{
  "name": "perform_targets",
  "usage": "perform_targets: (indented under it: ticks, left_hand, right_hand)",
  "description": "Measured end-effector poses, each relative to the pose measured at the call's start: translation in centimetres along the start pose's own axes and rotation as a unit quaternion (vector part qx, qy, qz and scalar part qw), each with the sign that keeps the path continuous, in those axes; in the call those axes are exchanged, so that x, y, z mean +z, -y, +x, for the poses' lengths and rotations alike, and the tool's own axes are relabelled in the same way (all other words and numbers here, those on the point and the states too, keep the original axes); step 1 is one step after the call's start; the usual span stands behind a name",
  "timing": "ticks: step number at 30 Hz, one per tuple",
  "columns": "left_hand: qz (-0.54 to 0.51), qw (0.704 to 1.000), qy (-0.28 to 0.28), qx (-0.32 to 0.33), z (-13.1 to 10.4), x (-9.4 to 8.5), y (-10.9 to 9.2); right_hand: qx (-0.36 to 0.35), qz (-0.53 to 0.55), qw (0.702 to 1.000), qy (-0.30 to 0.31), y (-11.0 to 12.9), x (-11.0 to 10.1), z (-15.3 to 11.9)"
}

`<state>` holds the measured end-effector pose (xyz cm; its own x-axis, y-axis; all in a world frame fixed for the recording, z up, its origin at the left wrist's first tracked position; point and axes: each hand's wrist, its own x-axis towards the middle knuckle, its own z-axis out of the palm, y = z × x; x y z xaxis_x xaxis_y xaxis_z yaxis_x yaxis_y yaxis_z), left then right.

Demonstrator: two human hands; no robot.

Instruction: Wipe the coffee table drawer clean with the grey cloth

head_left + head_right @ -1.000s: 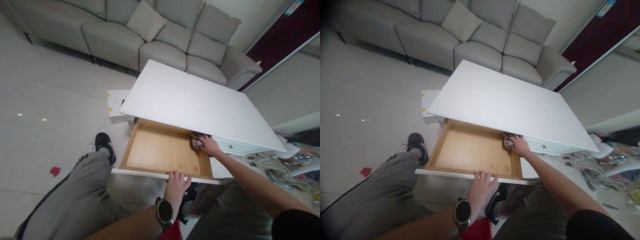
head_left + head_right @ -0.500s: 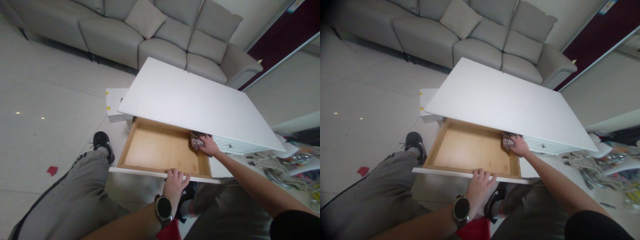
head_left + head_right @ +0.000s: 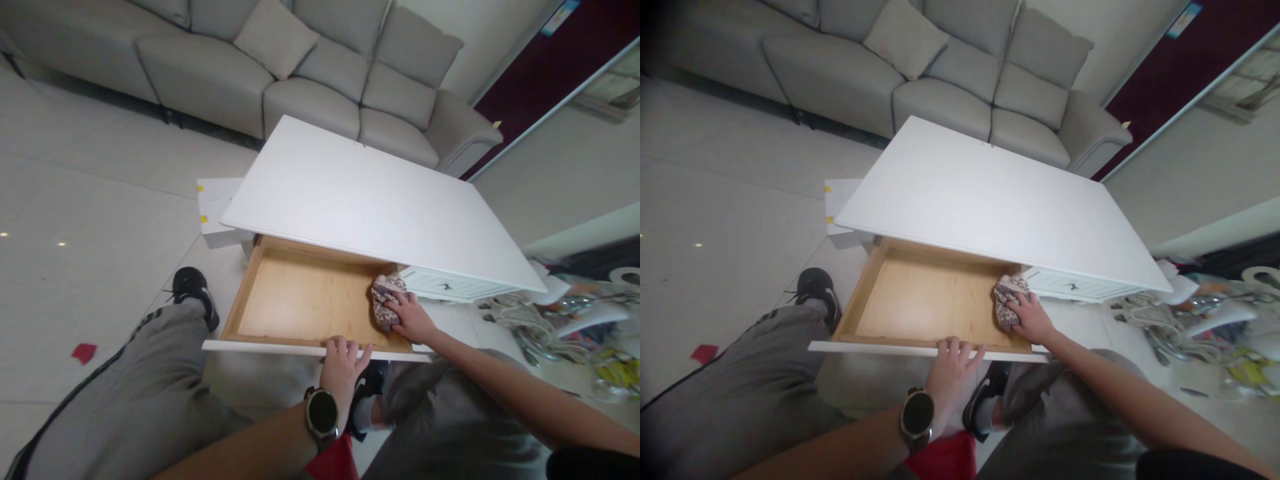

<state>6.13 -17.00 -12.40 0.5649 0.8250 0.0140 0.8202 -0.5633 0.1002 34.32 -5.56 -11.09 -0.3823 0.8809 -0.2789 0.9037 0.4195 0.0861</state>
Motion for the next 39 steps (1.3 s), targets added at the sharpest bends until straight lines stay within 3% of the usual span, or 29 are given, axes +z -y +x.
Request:
perform_targets:
  ticks: [4,7,12,20,32,39]
  left_hand:
    - [0.006,1.0,0.011,0.0,0.0,0.0,0.0]
    - [0.009,1.0,0.01,0.001,-0.1,-0.1,0.0]
    - [0.0,1.0,-0.004,0.012,-0.5,-0.3,0.1]
    - [-0.008,0.999,-0.023,0.021,-0.7,-0.3,0.4]
    - [-0.001,1.0,-0.023,0.015,-0.8,-0.3,0.3]
    - [-0.008,1.0,-0.019,0.011,-0.9,-0.7,0.2]
  right_hand:
    - [-0.033,0.026,0.998,0.045,0.3,0.3,-2.3]
    - [-0.02,0.075,0.994,0.073,-0.1,0.5,-3.1]
    - [-0.005,0.102,0.99,0.092,-0.7,0.7,-2.9]
    - [-0.068,0.085,0.986,0.127,-1.4,0.2,-2.5]
    - [-0.082,0.089,0.987,0.106,-1.5,0.3,-2.7]
    - [-0.044,0.07,0.993,0.085,-0.8,0.8,-2.8]
